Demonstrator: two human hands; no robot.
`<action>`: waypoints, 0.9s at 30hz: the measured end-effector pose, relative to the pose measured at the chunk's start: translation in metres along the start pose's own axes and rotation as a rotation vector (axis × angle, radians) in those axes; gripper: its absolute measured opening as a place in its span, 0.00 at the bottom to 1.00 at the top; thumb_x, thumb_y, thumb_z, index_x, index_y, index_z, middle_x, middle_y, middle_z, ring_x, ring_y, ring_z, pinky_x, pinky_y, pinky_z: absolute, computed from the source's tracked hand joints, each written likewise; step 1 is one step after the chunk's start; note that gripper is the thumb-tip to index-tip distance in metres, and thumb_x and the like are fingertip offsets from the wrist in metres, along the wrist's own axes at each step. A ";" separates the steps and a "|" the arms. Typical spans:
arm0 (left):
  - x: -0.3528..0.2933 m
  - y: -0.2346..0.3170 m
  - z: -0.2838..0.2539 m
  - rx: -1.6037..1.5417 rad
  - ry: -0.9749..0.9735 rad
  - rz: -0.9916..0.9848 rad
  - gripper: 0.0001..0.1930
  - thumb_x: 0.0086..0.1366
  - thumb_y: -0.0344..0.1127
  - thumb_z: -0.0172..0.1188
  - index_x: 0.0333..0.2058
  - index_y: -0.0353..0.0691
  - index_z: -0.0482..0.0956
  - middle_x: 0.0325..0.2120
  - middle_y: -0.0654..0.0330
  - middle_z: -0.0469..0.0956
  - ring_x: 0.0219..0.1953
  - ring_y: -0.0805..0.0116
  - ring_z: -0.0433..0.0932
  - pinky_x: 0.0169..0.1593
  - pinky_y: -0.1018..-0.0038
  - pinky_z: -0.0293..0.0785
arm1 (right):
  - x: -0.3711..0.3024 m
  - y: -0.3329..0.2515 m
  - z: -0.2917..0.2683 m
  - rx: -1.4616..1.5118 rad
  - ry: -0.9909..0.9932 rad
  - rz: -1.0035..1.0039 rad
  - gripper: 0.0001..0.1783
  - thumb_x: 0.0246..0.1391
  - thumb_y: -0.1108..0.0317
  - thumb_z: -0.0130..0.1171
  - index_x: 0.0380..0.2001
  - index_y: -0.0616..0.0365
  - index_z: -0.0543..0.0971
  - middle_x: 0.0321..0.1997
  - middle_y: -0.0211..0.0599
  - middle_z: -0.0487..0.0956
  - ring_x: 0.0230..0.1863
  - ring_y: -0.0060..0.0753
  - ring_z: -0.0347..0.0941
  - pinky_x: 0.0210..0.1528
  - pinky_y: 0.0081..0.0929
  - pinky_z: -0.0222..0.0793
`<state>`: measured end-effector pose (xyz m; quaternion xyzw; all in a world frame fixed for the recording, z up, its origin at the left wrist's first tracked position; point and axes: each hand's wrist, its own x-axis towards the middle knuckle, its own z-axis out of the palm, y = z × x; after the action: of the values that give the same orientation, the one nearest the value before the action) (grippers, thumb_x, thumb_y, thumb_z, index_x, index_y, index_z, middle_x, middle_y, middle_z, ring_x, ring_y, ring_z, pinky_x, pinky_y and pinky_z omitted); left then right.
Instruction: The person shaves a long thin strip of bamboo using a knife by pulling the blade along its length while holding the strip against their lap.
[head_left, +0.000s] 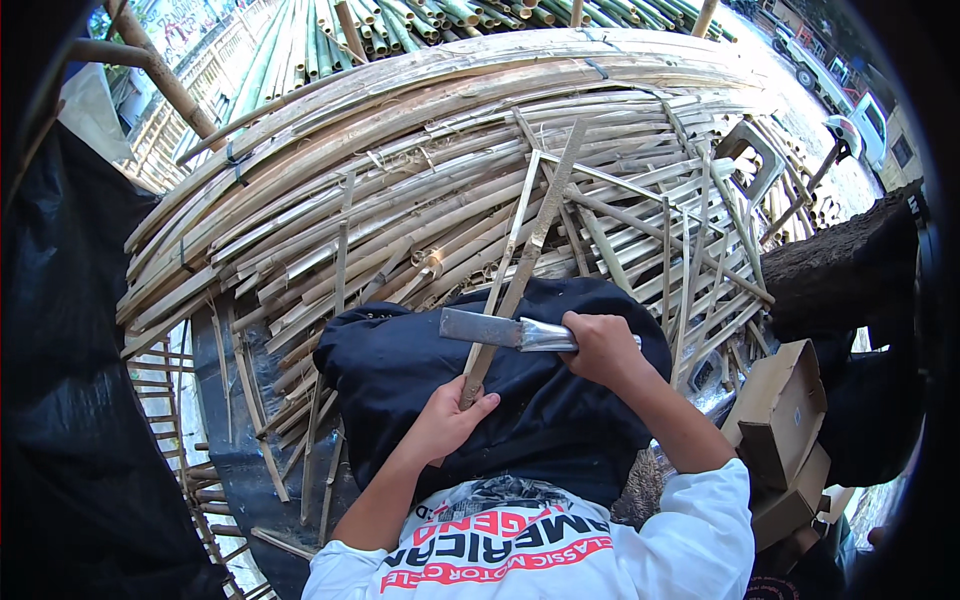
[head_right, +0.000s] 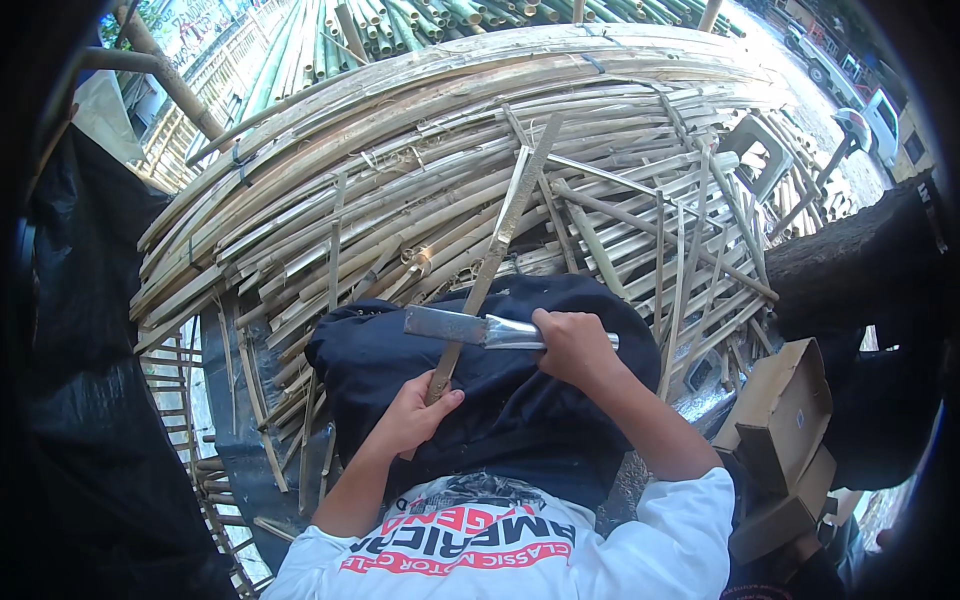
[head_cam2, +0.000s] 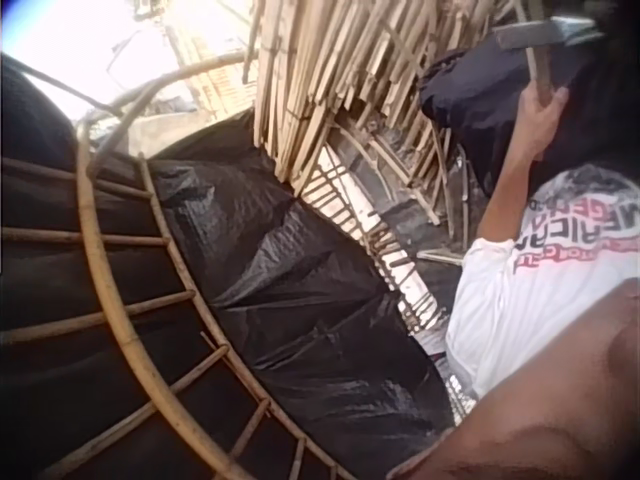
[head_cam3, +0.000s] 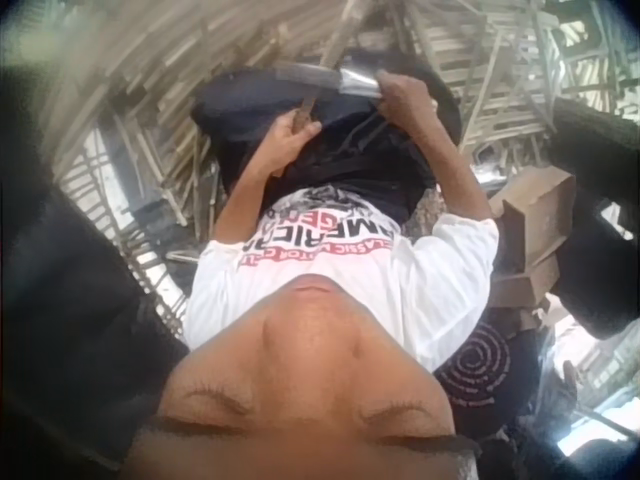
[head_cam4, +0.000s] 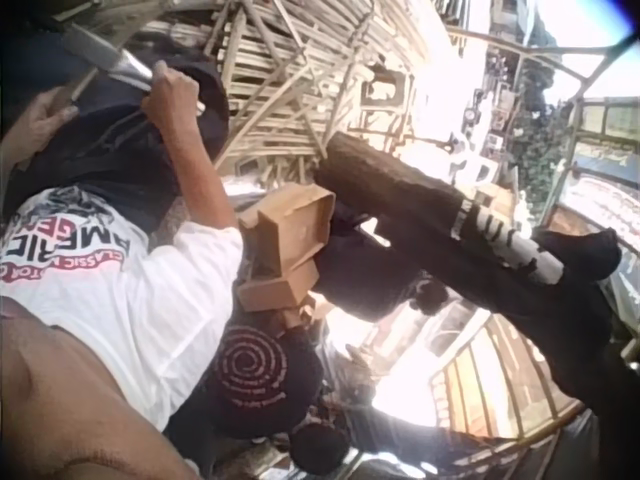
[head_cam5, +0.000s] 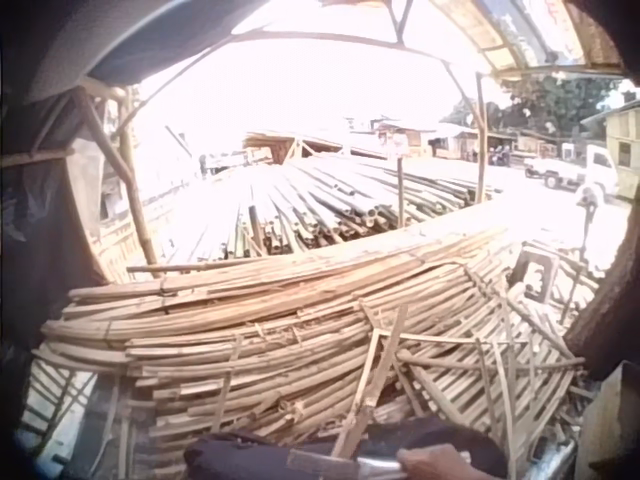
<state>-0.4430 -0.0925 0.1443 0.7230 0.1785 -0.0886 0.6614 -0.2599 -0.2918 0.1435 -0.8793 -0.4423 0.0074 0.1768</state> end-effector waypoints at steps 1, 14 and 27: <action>0.000 0.002 0.000 0.052 0.007 0.013 0.15 0.66 0.43 0.59 0.29 0.37 0.69 0.19 0.68 0.64 0.23 0.79 0.61 0.27 0.77 0.61 | 0.001 0.000 0.000 -0.008 -0.016 -0.032 0.13 0.39 0.65 0.66 0.26 0.55 0.72 0.22 0.41 0.77 0.28 0.49 0.77 0.31 0.41 0.72; 0.007 0.022 0.008 -0.010 -0.005 -0.037 0.17 0.66 0.44 0.60 0.27 0.38 0.68 0.19 0.69 0.64 0.22 0.79 0.61 0.26 0.77 0.61 | 0.027 0.022 -0.025 -0.170 0.028 0.130 0.11 0.41 0.63 0.62 0.23 0.57 0.74 0.21 0.48 0.79 0.29 0.53 0.78 0.34 0.46 0.74; 0.012 0.026 0.011 -0.135 -0.082 -0.066 0.19 0.59 0.40 0.68 0.25 0.44 0.63 0.17 0.71 0.63 0.19 0.83 0.61 0.22 0.80 0.59 | 0.028 0.039 -0.031 -0.198 0.125 0.158 0.09 0.37 0.67 0.61 0.25 0.57 0.76 0.20 0.46 0.77 0.27 0.51 0.77 0.30 0.45 0.73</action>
<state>-0.4211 -0.1028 0.1628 0.6663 0.1808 -0.1275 0.7121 -0.2075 -0.3007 0.1646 -0.9232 -0.3585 -0.0773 0.1151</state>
